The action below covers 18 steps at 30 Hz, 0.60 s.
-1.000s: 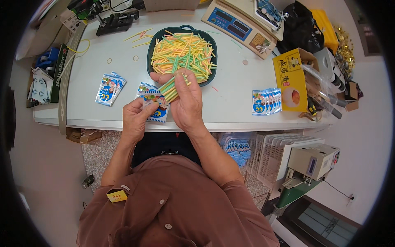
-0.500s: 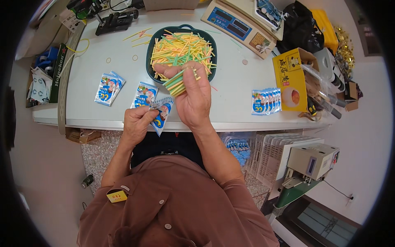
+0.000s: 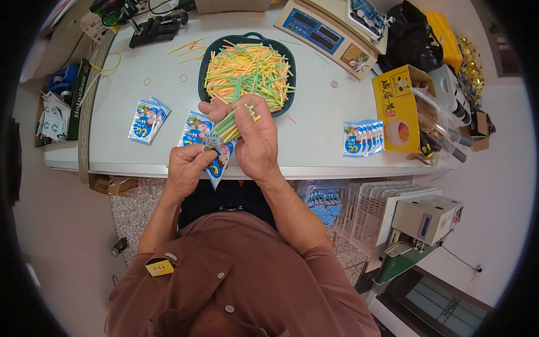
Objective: The person is manually packing green sticks into small blue and white packets on a table.
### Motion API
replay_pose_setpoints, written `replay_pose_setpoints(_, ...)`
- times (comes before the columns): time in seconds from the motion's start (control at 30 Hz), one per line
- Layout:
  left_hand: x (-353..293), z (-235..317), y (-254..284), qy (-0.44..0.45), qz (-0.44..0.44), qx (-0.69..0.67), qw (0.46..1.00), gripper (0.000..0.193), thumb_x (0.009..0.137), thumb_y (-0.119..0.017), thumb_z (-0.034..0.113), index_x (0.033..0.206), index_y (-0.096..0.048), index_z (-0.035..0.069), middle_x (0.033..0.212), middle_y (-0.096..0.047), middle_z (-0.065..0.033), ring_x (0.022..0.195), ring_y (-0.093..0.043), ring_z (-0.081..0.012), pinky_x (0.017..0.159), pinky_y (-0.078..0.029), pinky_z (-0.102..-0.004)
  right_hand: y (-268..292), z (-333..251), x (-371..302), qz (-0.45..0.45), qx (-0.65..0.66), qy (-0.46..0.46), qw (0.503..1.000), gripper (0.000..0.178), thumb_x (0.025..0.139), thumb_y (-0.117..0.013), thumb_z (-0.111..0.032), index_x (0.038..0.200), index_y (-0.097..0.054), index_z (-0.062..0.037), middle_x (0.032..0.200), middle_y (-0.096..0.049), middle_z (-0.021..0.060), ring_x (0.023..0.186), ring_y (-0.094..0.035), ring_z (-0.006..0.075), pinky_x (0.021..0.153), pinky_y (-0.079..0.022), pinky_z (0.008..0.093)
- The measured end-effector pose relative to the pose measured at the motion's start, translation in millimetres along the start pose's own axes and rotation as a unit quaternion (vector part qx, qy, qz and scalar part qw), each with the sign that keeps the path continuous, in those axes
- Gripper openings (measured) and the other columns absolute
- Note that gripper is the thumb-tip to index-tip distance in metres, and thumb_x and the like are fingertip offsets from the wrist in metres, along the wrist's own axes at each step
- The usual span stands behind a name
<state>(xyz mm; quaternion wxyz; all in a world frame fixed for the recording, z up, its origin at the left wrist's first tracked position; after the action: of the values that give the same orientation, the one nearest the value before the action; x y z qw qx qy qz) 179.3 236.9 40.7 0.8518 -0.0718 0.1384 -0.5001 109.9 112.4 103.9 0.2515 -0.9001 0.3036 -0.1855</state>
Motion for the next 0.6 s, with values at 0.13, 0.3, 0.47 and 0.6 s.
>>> replay_pose_setpoints(0.13,0,-6,3,0.0,0.011,-0.005,1.0,0.017,0.094,-0.068,0.013,0.097,-0.075,-0.003,0.08,-0.07,-0.0009,0.072,-0.059,-0.0034,0.062,-0.048,-0.0207,0,4,-4,-0.015,0.021,-0.012,1.0,0.017,0.106,-0.04,-0.018,0.11,-0.044,-0.0023,0.1,-0.067,0.017,0.115,-0.062,0.0384,0.107,-0.042,0.0516)
replay_pose_setpoints(0.3,-1,-14,3,0.034,0.035,-0.041,0.998,0.017,0.093,-0.069,0.012,0.099,-0.075,-0.003,0.08,-0.07,0.0005,0.071,-0.058,-0.0028,0.061,-0.047,-0.02,6,13,-7,-0.015,0.029,-0.04,0.999,0.014,0.104,-0.042,-0.012,0.115,-0.043,-0.0026,0.096,-0.065,0.0157,0.115,-0.062,0.0377,0.103,-0.047,0.0496)
replay_pose_setpoints(0.47,-2,-14,2,0.004,0.053,-0.056,0.997,0.02,0.092,-0.07,0.008,0.107,-0.072,-0.004,0.089,-0.072,-0.0029,0.077,-0.061,-0.0048,0.067,-0.051,-0.0209,3,17,-9,0.008,0.001,-0.056,0.998,0.016,0.104,-0.044,-0.011,0.117,-0.045,-0.0026,0.096,-0.064,0.0145,0.113,-0.063,0.0361,0.101,-0.048,0.048)
replay_pose_setpoints(0.6,-1,-13,-2,-0.009,0.067,-0.121,0.99,0.028,0.091,-0.069,0.003,0.117,-0.067,-0.006,0.1,-0.072,-0.0081,0.086,-0.065,-0.0085,0.076,-0.055,-0.0232,8,30,-11,0.035,0.039,-0.089,0.995,0.015,0.104,-0.045,-0.014,0.114,-0.049,-0.0024,0.095,-0.065,0.0144,0.112,-0.064,0.0341,0.099,-0.05,0.0466)
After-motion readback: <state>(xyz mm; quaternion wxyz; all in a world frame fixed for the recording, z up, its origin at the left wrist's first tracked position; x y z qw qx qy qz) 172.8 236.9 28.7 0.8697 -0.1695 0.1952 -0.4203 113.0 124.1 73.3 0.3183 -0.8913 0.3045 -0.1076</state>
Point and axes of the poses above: each hand's wrist, its own x-axis towards the middle knuckle, its own y-axis out of the back of the hand, z = x × y, the point moved 7 cm from there along x, towards the middle knuckle
